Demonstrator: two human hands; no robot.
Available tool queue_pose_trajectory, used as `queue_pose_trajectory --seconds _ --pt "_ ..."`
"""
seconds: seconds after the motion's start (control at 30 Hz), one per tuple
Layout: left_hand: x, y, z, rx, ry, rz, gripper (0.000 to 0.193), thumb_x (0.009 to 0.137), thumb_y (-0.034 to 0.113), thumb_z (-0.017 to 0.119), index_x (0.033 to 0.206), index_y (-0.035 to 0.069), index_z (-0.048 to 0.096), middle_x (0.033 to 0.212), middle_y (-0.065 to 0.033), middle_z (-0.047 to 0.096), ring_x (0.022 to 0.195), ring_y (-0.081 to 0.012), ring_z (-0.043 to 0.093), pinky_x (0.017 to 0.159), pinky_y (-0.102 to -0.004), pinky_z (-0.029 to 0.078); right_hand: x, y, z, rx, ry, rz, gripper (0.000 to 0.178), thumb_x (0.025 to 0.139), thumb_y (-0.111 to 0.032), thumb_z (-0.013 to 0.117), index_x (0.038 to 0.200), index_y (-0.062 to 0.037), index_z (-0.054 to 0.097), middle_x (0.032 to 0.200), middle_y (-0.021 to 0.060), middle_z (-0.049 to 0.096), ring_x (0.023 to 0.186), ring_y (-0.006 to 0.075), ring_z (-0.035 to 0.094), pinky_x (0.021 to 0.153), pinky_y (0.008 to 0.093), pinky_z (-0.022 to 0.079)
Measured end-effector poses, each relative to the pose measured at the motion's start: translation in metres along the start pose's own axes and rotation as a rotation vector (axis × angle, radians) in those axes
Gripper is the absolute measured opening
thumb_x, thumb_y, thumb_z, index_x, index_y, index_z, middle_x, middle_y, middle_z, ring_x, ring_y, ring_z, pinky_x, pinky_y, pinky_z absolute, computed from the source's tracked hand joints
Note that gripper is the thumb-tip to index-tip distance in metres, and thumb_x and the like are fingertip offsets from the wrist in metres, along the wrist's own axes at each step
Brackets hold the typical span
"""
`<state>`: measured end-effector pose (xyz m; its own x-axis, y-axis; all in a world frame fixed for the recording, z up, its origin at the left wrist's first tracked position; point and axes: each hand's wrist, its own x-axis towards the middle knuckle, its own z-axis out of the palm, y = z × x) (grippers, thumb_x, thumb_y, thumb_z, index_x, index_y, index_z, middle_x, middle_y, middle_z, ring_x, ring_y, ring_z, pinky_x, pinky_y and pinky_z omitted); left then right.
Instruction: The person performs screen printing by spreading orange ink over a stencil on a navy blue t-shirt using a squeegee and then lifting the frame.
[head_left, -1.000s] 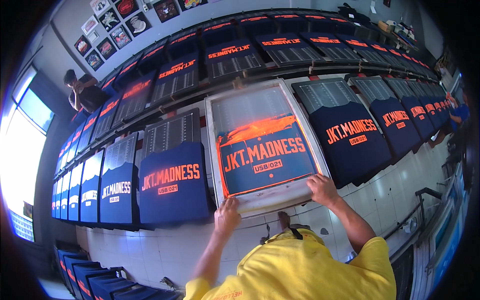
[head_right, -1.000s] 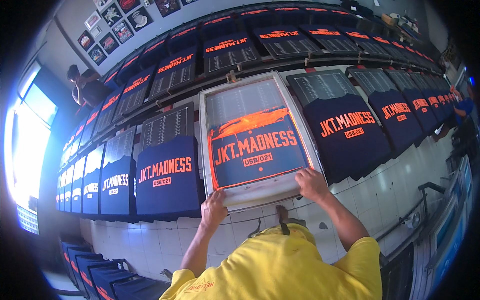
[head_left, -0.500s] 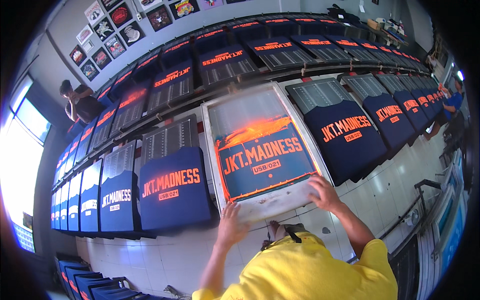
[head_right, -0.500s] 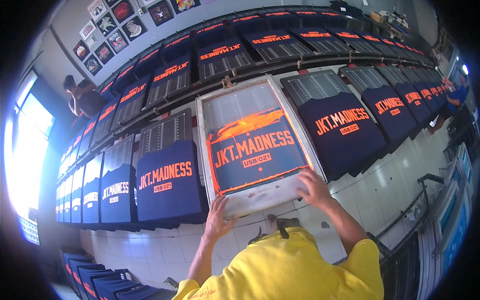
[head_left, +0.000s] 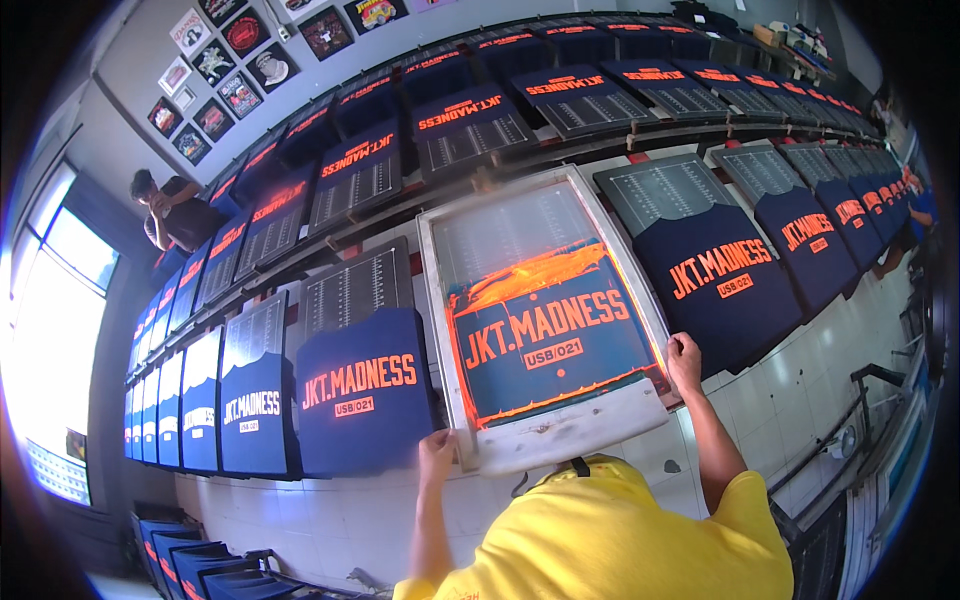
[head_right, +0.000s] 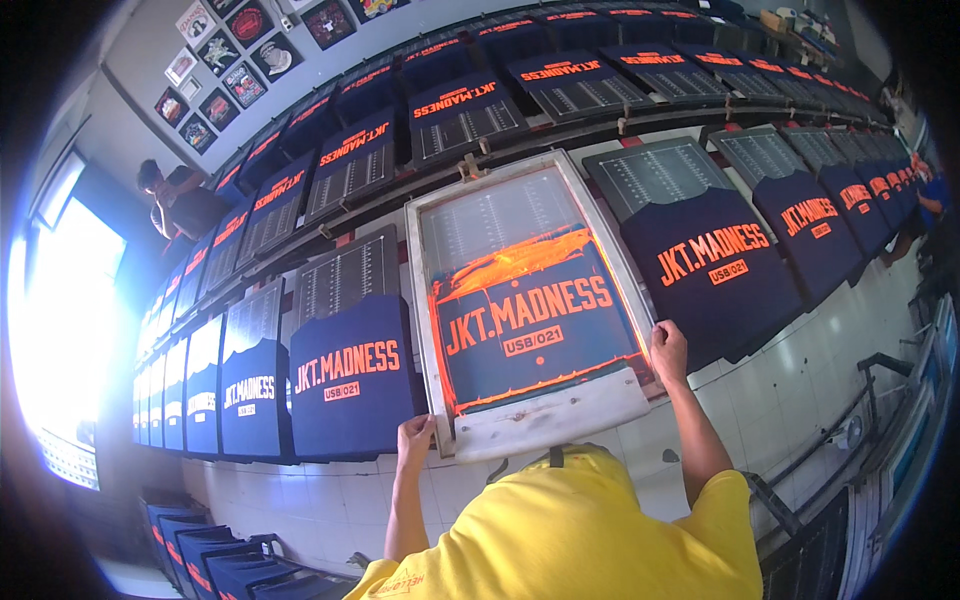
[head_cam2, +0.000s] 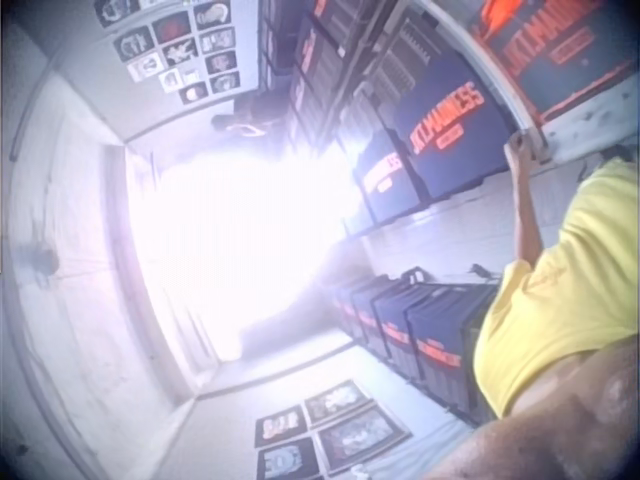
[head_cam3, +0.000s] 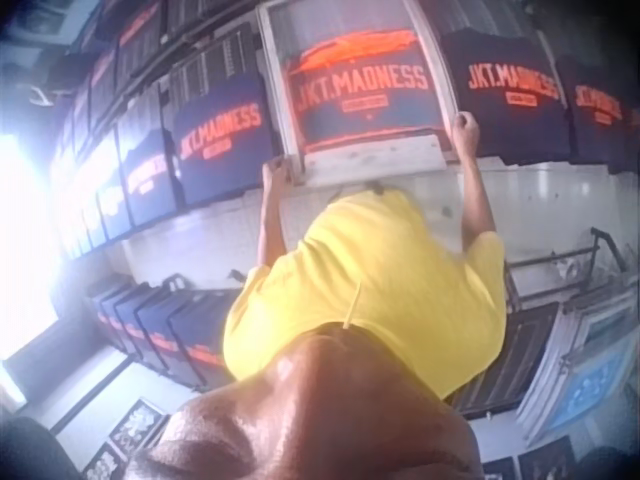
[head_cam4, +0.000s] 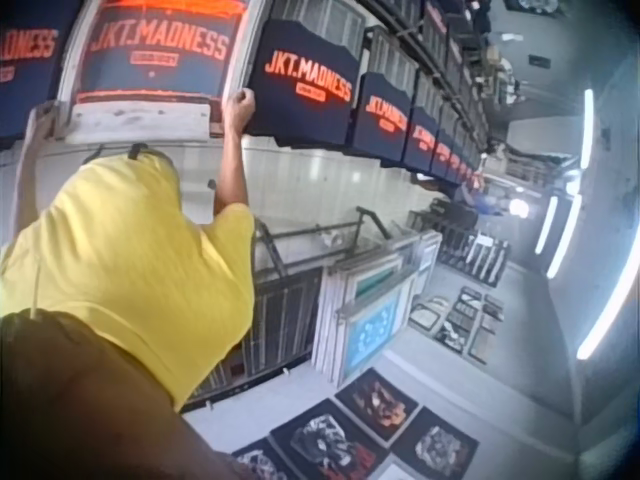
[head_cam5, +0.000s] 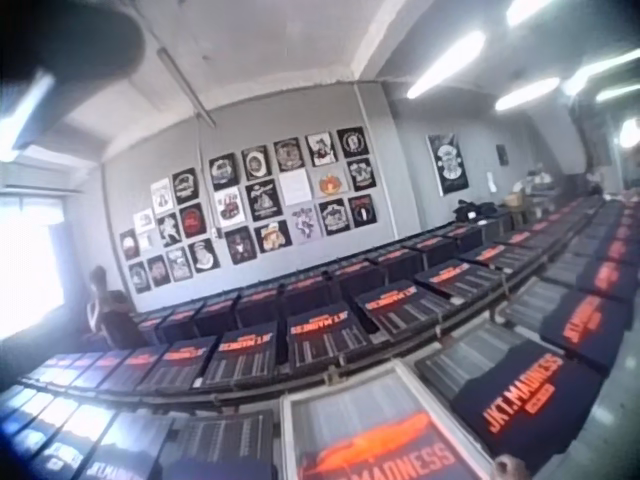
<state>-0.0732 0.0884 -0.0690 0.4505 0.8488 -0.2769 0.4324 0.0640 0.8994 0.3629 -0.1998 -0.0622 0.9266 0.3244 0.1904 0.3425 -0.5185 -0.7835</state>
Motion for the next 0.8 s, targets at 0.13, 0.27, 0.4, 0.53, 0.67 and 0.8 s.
queue_pose_trajectory --seconds 0.13,0.27,0.4,0.53,0.67,0.8 --pt "0.012 -0.003 -0.011 -0.134 -0.136 -0.109 0.032 0.092 0.022 0.065 0.102 -0.009 0.070 0.085 -0.0082 0.070 0.073 -0.0139 0.066 0.067 -0.0286 0.054 0.004 0.007 0.005 -0.004 0.049 0.004 0.018 0.093 -0.015 0.057 0.093 0.0020 0.061 0.080 0.0154 0.065 0.075 0.0252 0.063 0.071 0.0369 0.048" --pt "0.007 0.019 -0.012 -0.218 -0.205 -0.174 0.033 0.093 0.021 0.065 0.104 -0.011 0.067 0.089 -0.0120 0.070 0.077 -0.0178 0.068 0.071 -0.0306 0.056 0.003 0.009 0.001 0.014 0.044 0.035 0.018 0.092 -0.016 0.057 0.094 0.0021 0.061 0.081 0.0157 0.065 0.075 0.0265 0.063 0.072 0.0371 0.049" --pt "0.008 0.010 -0.022 -0.267 -0.218 -0.193 0.034 0.094 0.021 0.065 0.105 -0.011 0.066 0.089 -0.0127 0.070 0.078 -0.0184 0.068 0.071 -0.0313 0.055 0.004 0.004 0.004 0.024 0.024 0.052 0.019 0.092 -0.016 0.057 0.095 0.0021 0.062 0.084 0.0162 0.066 0.077 0.0277 0.064 0.073 0.0375 0.049" --pt "0.006 0.016 -0.020 -0.284 -0.220 -0.210 0.035 0.094 0.023 0.064 0.105 -0.010 0.066 0.088 -0.0112 0.070 0.075 -0.0173 0.067 0.069 -0.0310 0.054 0.005 0.004 0.006 0.021 0.025 0.064 0.029 0.094 -0.023 0.053 0.090 0.0042 0.062 0.078 0.0194 0.064 0.074 0.0307 0.063 0.072 0.0398 0.048" --pt "-0.001 0.018 -0.014 -0.309 -0.143 -0.177 0.035 0.094 0.025 0.064 0.106 -0.007 0.066 0.087 -0.0084 0.069 0.074 -0.0153 0.066 0.067 -0.0289 0.053 0.009 0.008 0.006 -0.030 -0.048 0.157 0.040 0.095 -0.028 0.049 0.080 0.0076 0.060 0.068 0.0213 0.060 0.066 0.0313 0.060 0.067 0.0430 0.044" --pt "-0.015 0.029 0.005 -0.309 0.043 -0.131 0.037 0.093 0.029 0.065 0.105 -0.005 0.067 0.081 -0.0025 0.065 0.069 -0.0099 0.058 0.062 -0.0261 0.047 0.013 -0.007 -0.005 0.003 -0.156 0.202 0.046 0.095 -0.032 0.048 0.083 0.0089 0.065 0.073 0.0274 0.063 0.074 0.0379 0.065 0.072 0.0462 0.046"
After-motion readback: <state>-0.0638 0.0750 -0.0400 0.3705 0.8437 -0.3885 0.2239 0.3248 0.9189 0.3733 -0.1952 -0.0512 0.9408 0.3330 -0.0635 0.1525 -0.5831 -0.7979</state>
